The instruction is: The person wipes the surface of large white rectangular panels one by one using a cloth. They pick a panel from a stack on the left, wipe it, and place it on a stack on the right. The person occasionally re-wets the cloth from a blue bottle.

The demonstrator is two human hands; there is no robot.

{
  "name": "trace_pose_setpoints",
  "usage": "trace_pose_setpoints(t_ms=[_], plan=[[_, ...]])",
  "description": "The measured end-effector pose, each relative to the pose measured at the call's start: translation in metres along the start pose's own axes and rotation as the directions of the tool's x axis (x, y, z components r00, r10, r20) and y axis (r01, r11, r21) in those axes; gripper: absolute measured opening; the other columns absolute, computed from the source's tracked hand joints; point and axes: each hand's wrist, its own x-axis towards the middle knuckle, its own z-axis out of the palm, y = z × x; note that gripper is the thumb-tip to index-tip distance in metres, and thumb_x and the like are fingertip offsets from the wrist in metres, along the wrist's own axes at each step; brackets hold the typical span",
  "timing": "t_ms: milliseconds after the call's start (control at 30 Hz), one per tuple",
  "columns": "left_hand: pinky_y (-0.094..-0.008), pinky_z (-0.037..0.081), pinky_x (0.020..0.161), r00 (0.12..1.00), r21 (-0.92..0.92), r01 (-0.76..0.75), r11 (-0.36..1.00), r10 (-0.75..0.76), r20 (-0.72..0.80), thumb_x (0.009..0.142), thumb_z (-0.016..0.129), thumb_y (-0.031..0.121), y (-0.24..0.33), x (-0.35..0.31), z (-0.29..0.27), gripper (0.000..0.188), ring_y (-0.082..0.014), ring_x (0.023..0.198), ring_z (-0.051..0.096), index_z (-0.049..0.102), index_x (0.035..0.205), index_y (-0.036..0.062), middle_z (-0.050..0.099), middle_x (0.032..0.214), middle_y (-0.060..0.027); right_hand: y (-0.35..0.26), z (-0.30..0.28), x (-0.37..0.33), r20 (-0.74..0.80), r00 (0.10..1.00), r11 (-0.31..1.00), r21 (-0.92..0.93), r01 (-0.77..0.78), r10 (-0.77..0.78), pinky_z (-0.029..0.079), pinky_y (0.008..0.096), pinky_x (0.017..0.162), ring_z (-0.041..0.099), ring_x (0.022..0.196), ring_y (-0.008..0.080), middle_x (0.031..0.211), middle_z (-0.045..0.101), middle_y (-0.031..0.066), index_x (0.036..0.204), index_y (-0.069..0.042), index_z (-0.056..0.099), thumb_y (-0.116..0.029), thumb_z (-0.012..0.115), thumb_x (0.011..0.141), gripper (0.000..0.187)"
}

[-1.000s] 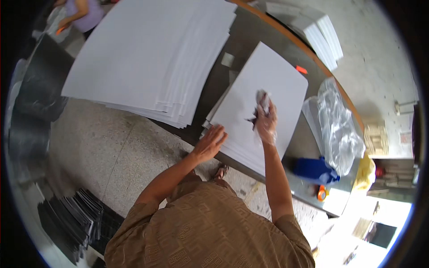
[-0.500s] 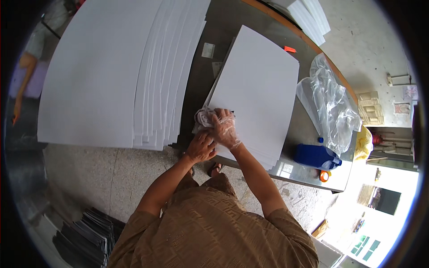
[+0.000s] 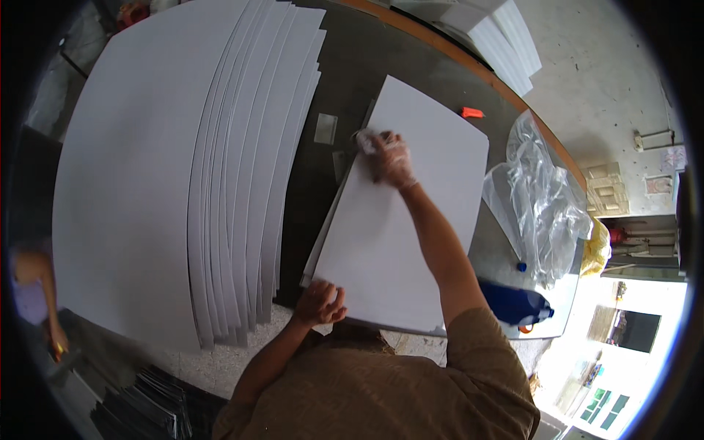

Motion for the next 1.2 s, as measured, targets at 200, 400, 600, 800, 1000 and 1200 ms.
trace_pose_setpoints(t_ms=[200, 400, 600, 800, 1000, 1200], plan=[[-0.0437, 0.05, 0.084, 0.999, 0.054, 0.037, 0.998, -0.039, 0.026, 0.092, 0.054, 0.046, 0.005, -0.015, 0.004, 0.04, -0.0281, 0.098, 0.055, 0.058, 0.112, 0.0116, 0.053, 0.105, -0.0125, 0.108, 0.014, 0.134, -0.06, 0.97, 0.967, -0.089, -0.239, 0.234, 0.047, 0.0457, 0.095, 0.055, 0.113, 0.0408, 0.119, 0.058, 0.0195, 0.13, -0.019, 0.057, -0.029, 0.076, 0.075, 0.06], [-0.0418, 0.049, 0.087, 0.999, 0.167, 0.036, 0.985, -0.039, 0.014, 0.096, 0.045, 0.049, 0.008, -0.024, 0.004, 0.039, -0.0275, 0.099, 0.055, 0.058, 0.108, 0.014, 0.054, 0.104, -0.0103, 0.112, 0.005, 0.16, -0.11, 0.965, 0.971, 0.022, -0.236, 0.237, 0.047, 0.0474, 0.093, 0.057, 0.107, 0.0385, 0.116, 0.06, 0.0193, 0.122, -0.017, 0.061, -0.024, 0.068, 0.08, 0.043], [-0.0456, 0.047, 0.091, 0.996, 0.121, 0.063, 0.991, -0.069, 0.052, 0.097, 0.046, 0.047, 0.003, -0.015, 0.005, 0.038, -0.03, 0.103, 0.054, 0.056, 0.113, 0.0136, 0.051, 0.11, -0.0119, 0.033, -0.009, 0.033, -0.036, 0.996, 0.989, -0.121, -0.09, 0.086, 0.049, 0.0416, 0.078, 0.061, 0.092, 0.0298, 0.099, 0.067, 0.0126, 0.112, -0.016, 0.067, -0.033, 0.068, 0.082, 0.035], [-0.05, 0.047, 0.091, 0.999, 0.033, 0.043, 0.999, -0.044, 0.031, 0.096, 0.049, 0.048, 0.002, -0.01, 0.007, 0.045, -0.0325, 0.105, 0.052, 0.052, 0.117, 0.0087, 0.048, 0.114, -0.0152, -0.122, -0.053, -0.232, 0.104, 0.993, 0.971, 0.235, 0.038, -0.063, 0.044, 0.0499, 0.085, 0.054, 0.101, 0.0353, 0.106, 0.056, 0.016, 0.125, -0.018, 0.06, -0.04, 0.082, 0.067, 0.065], [-0.0499, 0.048, 0.09, 0.998, 0.034, 0.023, 0.999, -0.024, 0.054, 0.095, 0.05, 0.048, 0.0, -0.006, 0.006, 0.046, -0.0326, 0.107, 0.052, 0.052, 0.119, 0.0082, 0.047, 0.115, -0.0157, -0.123, -0.05, -0.253, 0.199, 0.977, 0.98, 0.196, 0.043, -0.082, 0.044, 0.0487, 0.084, 0.055, 0.101, 0.0361, 0.108, 0.056, 0.0158, 0.123, -0.018, 0.062, -0.029, 0.075, 0.069, 0.056], [-0.0475, 0.049, 0.087, 0.997, 0.095, 0.053, 0.994, -0.058, 0.058, 0.096, 0.047, 0.048, 0.006, -0.009, 0.003, 0.044, -0.0302, 0.104, 0.052, 0.051, 0.118, 0.0104, 0.047, 0.114, -0.013, 0.037, -0.008, -0.092, -0.056, 0.975, 0.971, -0.125, 0.206, -0.214, 0.046, 0.0419, 0.078, 0.058, 0.091, 0.0265, 0.102, 0.063, 0.0049, 0.119, -0.024, 0.064, -0.031, 0.071, 0.079, 0.042]])
